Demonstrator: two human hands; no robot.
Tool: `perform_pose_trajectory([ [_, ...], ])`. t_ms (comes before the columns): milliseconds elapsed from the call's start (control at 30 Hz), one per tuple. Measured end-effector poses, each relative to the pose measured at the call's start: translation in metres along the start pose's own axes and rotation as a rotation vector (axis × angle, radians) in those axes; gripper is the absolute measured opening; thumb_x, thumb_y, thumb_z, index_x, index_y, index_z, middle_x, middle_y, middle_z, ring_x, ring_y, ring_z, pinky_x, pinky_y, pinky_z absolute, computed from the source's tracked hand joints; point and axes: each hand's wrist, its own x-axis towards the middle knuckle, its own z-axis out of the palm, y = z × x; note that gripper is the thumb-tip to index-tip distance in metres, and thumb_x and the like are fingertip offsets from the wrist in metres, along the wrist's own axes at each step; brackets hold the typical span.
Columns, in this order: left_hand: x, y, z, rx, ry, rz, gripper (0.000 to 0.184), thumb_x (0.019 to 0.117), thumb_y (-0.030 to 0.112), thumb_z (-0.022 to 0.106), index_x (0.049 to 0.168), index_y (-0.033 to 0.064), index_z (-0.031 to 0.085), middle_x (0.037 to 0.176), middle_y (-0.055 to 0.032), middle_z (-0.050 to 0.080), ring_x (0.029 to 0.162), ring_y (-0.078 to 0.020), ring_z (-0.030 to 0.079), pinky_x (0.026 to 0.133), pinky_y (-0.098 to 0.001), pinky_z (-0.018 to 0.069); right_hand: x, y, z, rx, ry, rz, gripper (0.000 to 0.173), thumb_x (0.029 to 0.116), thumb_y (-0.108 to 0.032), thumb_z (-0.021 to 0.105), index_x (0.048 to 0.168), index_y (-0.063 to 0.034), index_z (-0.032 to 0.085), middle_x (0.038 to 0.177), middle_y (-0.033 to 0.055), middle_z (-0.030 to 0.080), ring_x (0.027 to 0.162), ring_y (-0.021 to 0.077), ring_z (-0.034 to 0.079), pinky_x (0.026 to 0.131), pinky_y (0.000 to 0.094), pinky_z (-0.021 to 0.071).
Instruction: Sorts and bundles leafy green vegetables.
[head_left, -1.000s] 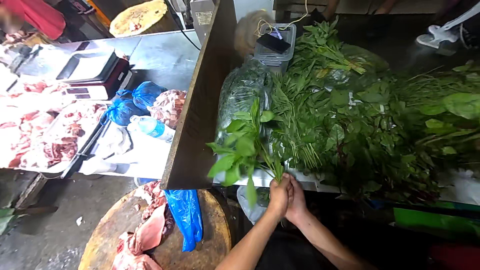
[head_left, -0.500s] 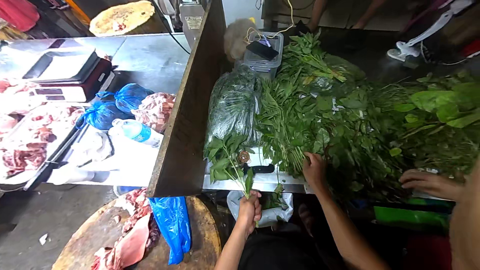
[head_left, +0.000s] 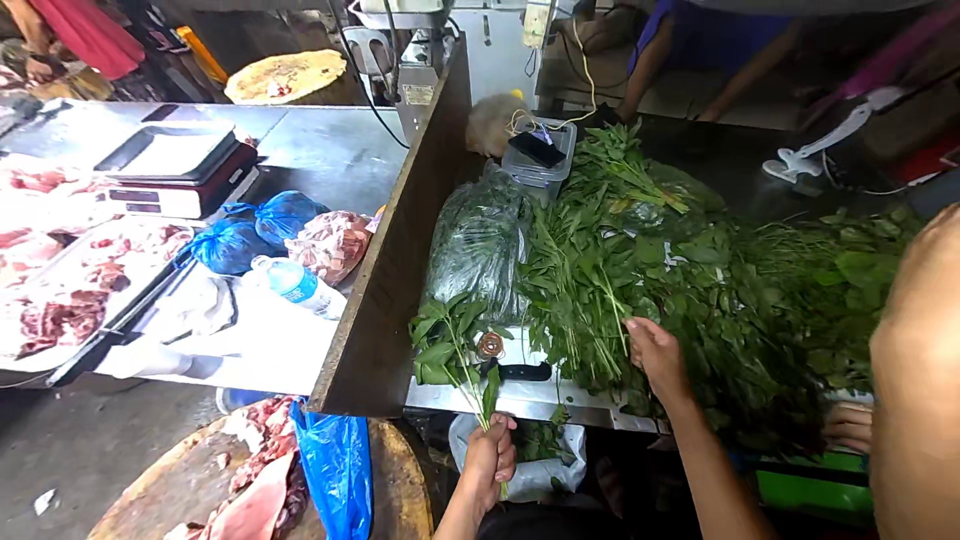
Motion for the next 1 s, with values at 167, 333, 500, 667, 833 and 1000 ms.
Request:
perform_pose_trajectory([
  [167,0.001,-0.001,-0.001,0.018,-0.006,-0.005,0.029,0.1123,0.017,0.034,0.100,0.0047,0.057,0.051,0.0051,0.036,0.034,-0.0034,0.034,0.032,-0.0179,0.0325,0.006,0.030,-0.014,-0.495,0.055,0.001,0.033,0.1068,-0.016,0.051,0.132,0.0019,0.063,0.125,0.0241,0.063,0.113,0.0332,0.063,0.099,0.0483,0.0513],
  [333,0.003,-0.001,-0.001,0.026,-0.005,-0.010,0.029,0.1121,0.017,0.035,0.099,0.0049,0.058,0.051,0.0050,0.037,0.035,-0.0036,0.034,0.032,-0.0180,0.0326,-0.022,0.024,0.008,-0.550,0.019,-0.159,0.031,0.1055,-0.011,0.048,0.125,0.0015,0.068,0.122,0.0224,0.067,0.112,0.0336,0.066,0.100,0.0504,0.0530],
  [500,0.004,-0.002,0.007,0.067,-0.014,-0.034,0.029,0.1121,0.017,0.035,0.100,0.0047,0.058,0.051,0.0048,0.037,0.035,-0.0038,0.035,0.033,-0.0182,0.0329,-0.014,0.046,0.069,-0.879,-0.283,0.083,0.038,0.1061,-0.022,0.048,0.137,-0.0050,0.062,0.135,0.0187,0.063,0.123,0.0342,0.062,0.104,0.0531,0.0492],
  [667,0.001,-0.004,0.011,0.065,-0.033,-0.012,0.029,0.1119,0.017,0.035,0.100,0.0049,0.058,0.051,0.0051,0.036,0.035,-0.0036,0.034,0.033,-0.0179,0.0323,0.008,0.056,0.095,-1.040,-0.215,0.155,0.050,0.1005,-0.034,0.061,0.138,-0.0010,0.058,0.139,0.0246,0.055,0.117,0.0416,0.063,0.095,0.0578,0.0536],
  [833,-0.001,-0.007,0.005,0.051,-0.032,0.011,0.027,0.1114,0.016,0.035,0.101,0.0059,0.057,0.052,0.0053,0.036,0.036,-0.0036,0.034,0.033,-0.0179,0.0317,0.016,0.030,0.079,-0.841,-0.166,0.154,0.038,0.1031,-0.029,0.055,0.129,-0.0023,0.065,0.130,0.0213,0.064,0.118,0.0385,0.064,0.098,0.0593,0.0502],
  [1000,-0.001,-0.006,0.001,0.026,-0.005,0.010,0.027,0.1119,0.017,0.035,0.100,0.0053,0.057,0.051,0.0051,0.037,0.035,-0.0033,0.034,0.033,-0.0175,0.0314,0.011,-0.003,0.048,-0.656,-0.028,0.029,0.038,0.1085,-0.029,0.048,0.124,0.0000,0.067,0.106,0.0249,0.070,0.101,0.0403,0.068,0.092,0.0608,0.0504],
])
